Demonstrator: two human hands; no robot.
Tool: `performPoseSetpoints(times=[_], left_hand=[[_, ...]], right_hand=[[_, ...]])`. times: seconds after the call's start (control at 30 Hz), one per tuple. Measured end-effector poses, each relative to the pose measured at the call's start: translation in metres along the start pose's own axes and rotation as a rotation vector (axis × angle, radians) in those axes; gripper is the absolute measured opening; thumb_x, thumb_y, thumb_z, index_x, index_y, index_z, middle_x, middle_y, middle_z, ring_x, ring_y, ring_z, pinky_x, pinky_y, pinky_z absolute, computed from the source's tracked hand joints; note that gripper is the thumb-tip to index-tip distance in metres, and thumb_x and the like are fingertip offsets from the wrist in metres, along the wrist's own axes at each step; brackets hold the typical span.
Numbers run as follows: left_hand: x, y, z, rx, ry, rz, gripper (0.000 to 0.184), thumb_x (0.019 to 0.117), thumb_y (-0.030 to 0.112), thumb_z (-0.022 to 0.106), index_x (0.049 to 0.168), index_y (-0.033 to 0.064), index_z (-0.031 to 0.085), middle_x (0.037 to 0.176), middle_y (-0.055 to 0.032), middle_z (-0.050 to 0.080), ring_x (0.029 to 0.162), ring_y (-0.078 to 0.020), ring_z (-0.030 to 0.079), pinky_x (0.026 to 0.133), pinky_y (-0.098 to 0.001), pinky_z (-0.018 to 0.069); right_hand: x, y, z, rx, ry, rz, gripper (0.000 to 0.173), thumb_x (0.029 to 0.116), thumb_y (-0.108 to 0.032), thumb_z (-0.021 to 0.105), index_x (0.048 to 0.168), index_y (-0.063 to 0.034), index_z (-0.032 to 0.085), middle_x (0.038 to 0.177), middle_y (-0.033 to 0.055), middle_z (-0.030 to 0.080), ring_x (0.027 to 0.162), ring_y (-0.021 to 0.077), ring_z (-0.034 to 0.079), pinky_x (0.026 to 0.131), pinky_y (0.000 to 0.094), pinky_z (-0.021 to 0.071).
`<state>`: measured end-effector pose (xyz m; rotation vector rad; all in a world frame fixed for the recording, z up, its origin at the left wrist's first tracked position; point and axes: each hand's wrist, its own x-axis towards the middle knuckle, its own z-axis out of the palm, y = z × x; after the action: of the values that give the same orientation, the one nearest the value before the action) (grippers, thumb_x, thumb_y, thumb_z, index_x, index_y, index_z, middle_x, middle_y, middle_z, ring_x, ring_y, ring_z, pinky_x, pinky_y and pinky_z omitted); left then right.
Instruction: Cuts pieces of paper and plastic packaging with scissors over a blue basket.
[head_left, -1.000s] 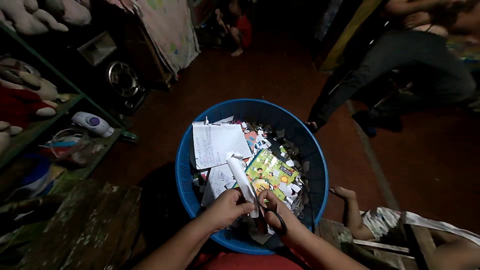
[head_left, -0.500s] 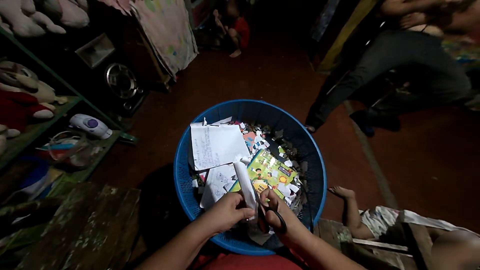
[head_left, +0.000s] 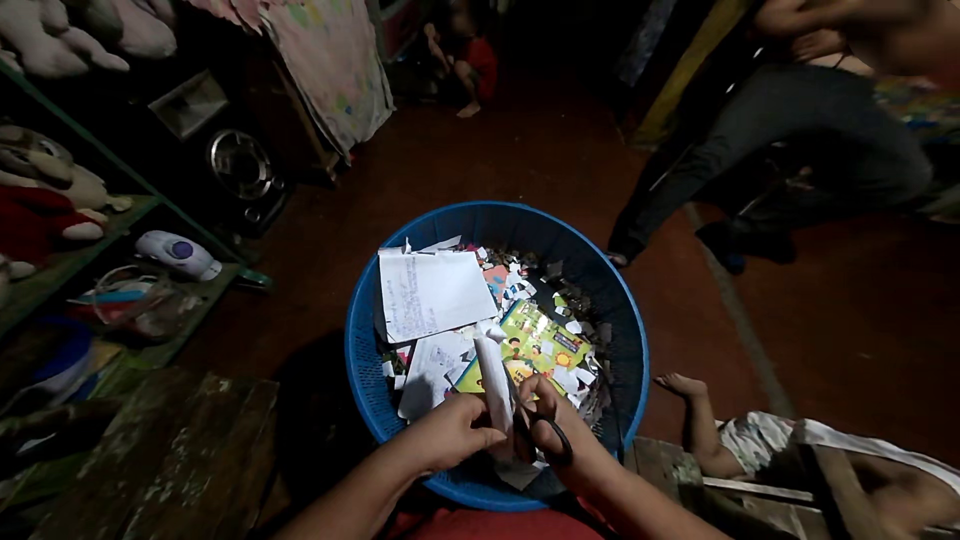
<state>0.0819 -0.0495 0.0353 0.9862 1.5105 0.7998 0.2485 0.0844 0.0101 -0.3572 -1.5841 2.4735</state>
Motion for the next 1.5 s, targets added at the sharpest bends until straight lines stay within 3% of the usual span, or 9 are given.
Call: performPoseSetpoints(times=[0.07, 0.27, 0.8, 0.93, 1.03, 1.13, 1.2, 1.33, 1.5], left_hand=[[-0.001, 0.002, 0.001, 0.088, -0.020, -0.027, 0.022, 0.1008, 0.013, 0.062, 0.109, -0.0061, 0.067, 0.101, -0.0129, 0.070, 0.092, -0.0142, 0.067, 0.089, -0.0360, 0.0539], [0.000, 0.006, 0.000, 0.174, -0.052, -0.039, 0.023, 0.1020, 0.015, 0.060, 0.108, -0.0055, 0.069, 0.101, -0.0141, 0.071, 0.093, -0.0173, 0.067, 0.089, -0.0395, 0.0536], [0.002, 0.008, 0.002, 0.308, -0.153, -0.063, 0.022, 0.1005, 0.014, 0.063, 0.100, -0.0070, 0.069, 0.096, -0.0182, 0.068, 0.092, -0.0269, 0.066, 0.086, -0.0483, 0.0512], [0.002, -0.001, 0.007, 0.324, -0.186, 0.003, 0.027, 0.0993, 0.019, 0.066, 0.107, -0.0061, 0.070, 0.101, -0.0196, 0.070, 0.095, -0.0292, 0.068, 0.090, -0.0516, 0.0526], [0.002, 0.000, 0.013, 0.365, -0.171, -0.050, 0.031, 0.1011, 0.023, 0.064, 0.105, -0.0081, 0.069, 0.099, -0.0228, 0.069, 0.094, -0.0342, 0.066, 0.090, -0.0556, 0.0507], [0.003, 0.004, 0.009, 0.331, -0.033, -0.120, 0.033, 0.1012, 0.025, 0.064, 0.108, -0.0072, 0.067, 0.103, -0.0218, 0.068, 0.098, -0.0327, 0.066, 0.093, -0.0529, 0.0513], [0.002, 0.009, 0.009, 0.301, 0.015, -0.138, 0.032, 0.0999, 0.022, 0.065, 0.113, -0.0071, 0.066, 0.108, -0.0224, 0.067, 0.103, -0.0331, 0.066, 0.096, -0.0525, 0.0504], [0.004, 0.006, 0.011, 0.290, -0.010, -0.099, 0.028, 0.0990, 0.020, 0.064, 0.114, -0.0045, 0.066, 0.106, -0.0193, 0.069, 0.100, -0.0294, 0.067, 0.093, -0.0504, 0.0525], [0.003, 0.009, 0.010, 0.319, -0.021, -0.072, 0.027, 0.1013, 0.021, 0.061, 0.111, -0.0049, 0.064, 0.099, -0.0198, 0.066, 0.088, -0.0291, 0.065, 0.083, -0.0479, 0.0536]], right_hand=[[0.001, 0.000, -0.003, -0.039, -0.032, -0.004, 0.074, 0.0749, -0.069, 0.077, 0.117, -0.0161, 0.046, 0.075, -0.0052, 0.065, 0.060, 0.0048, 0.062, 0.058, 0.0235, 0.0536], [0.001, 0.000, -0.001, 0.030, 0.007, -0.027, 0.064, 0.0736, -0.054, 0.086, 0.111, -0.0186, 0.048, 0.070, -0.0052, 0.065, 0.057, 0.0038, 0.061, 0.054, 0.0209, 0.0513], [0.003, -0.004, -0.003, 0.021, -0.031, -0.056, 0.068, 0.0760, -0.061, 0.081, 0.115, -0.0172, 0.046, 0.075, -0.0057, 0.066, 0.061, 0.0044, 0.063, 0.059, 0.0227, 0.0541], [0.004, -0.007, -0.005, 0.046, 0.145, -0.141, 0.055, 0.0761, -0.052, 0.085, 0.106, -0.0201, 0.052, 0.069, -0.0085, 0.063, 0.056, 0.0016, 0.059, 0.055, 0.0202, 0.0521], [0.010, -0.012, -0.005, 0.073, 0.295, -0.196, 0.062, 0.0781, -0.055, 0.081, 0.113, -0.0162, 0.048, 0.074, -0.0078, 0.064, 0.063, 0.0029, 0.063, 0.062, 0.0216, 0.0556], [0.010, -0.013, -0.002, 0.046, 0.338, -0.182, 0.078, 0.0767, -0.045, 0.086, 0.126, -0.0111, 0.036, 0.096, -0.0052, 0.067, 0.082, 0.0059, 0.066, 0.076, 0.0259, 0.0577], [0.010, -0.014, -0.001, -0.009, 0.347, -0.163, 0.081, 0.0741, -0.034, 0.089, 0.130, -0.0080, 0.036, 0.101, -0.0029, 0.065, 0.085, 0.0062, 0.066, 0.074, 0.0247, 0.0576], [0.010, -0.018, 0.003, -0.082, 0.358, -0.130, 0.070, 0.0750, -0.012, 0.085, 0.129, -0.0058, 0.041, 0.101, 0.0023, 0.068, 0.084, 0.0086, 0.069, 0.072, 0.0255, 0.0589], [0.015, -0.019, 0.002, -0.051, 0.407, -0.039, 0.060, 0.0783, -0.007, 0.078, 0.126, -0.0064, 0.041, 0.097, 0.0060, 0.068, 0.076, 0.0111, 0.068, 0.065, 0.0264, 0.0578]])
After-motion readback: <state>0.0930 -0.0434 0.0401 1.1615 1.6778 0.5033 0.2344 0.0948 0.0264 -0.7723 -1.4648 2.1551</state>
